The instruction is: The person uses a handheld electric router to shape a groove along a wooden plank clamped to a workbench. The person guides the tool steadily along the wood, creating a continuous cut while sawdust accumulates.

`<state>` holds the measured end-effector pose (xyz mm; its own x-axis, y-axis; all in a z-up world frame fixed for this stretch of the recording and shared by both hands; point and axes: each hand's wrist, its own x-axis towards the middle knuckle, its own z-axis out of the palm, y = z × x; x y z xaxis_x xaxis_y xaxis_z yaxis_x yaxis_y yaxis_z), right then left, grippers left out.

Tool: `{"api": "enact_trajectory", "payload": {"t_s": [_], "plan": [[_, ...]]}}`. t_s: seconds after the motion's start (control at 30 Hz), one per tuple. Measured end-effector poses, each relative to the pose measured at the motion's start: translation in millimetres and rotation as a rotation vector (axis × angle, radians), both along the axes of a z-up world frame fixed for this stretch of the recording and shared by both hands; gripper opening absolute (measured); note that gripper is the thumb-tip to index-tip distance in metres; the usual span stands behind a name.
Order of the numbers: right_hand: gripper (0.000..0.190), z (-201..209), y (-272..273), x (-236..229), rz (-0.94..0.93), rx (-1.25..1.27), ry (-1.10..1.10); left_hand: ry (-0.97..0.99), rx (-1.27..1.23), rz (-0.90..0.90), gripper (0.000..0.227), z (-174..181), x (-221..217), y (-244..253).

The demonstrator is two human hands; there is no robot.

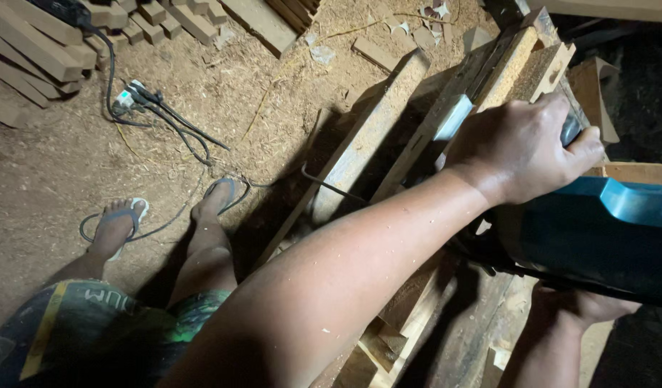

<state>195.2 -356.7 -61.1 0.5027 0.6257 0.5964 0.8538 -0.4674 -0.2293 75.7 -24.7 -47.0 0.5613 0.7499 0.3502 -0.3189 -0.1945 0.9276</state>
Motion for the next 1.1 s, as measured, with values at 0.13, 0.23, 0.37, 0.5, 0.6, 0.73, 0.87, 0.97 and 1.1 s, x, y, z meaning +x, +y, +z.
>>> {"api": "enact_trajectory", "payload": {"t_s": [0.13, 0.23, 0.37, 0.5, 0.6, 0.73, 0.87, 0.97, 1.1], "plan": [[0.019, -5, 12, -8, 0.154, 0.522, 0.491, -0.046, -0.012, 0.024, 0.039, -1, 5, 1], [0.019, -4, 15, -7, 0.116, 0.326, 0.384, 0.05, 0.0, 0.0, 0.038, -2, 3, 2], [0.019, 5, 16, -6, 0.061, 0.26, 0.257, -0.049, -0.031, 0.017, 0.038, -1, 3, -1], [0.019, 5, 32, -19, 0.075, 0.436, 0.415, -0.019, -0.007, 0.031, 0.038, -3, 4, 1], [0.016, 6, 38, -31, -0.04, 0.424, 0.422, -0.1, -0.014, -0.014, 0.035, -5, 9, -2], [0.021, 3, 37, -28, -0.086, 0.352, 0.357, 0.015, 0.055, 0.007, 0.033, -11, 8, 1], [0.03, -13, 33, -17, -0.065, 0.471, 0.394, -0.064, -0.056, -0.138, 0.035, -2, -6, 7], [0.031, -9, 26, -28, -0.084, 0.666, 0.604, 0.042, -0.113, -0.006, 0.033, 20, -35, 11], [0.033, 10, 32, -38, -0.166, 0.8, 0.848, 0.287, 0.075, -0.057, 0.036, 57, -62, 31]]}}
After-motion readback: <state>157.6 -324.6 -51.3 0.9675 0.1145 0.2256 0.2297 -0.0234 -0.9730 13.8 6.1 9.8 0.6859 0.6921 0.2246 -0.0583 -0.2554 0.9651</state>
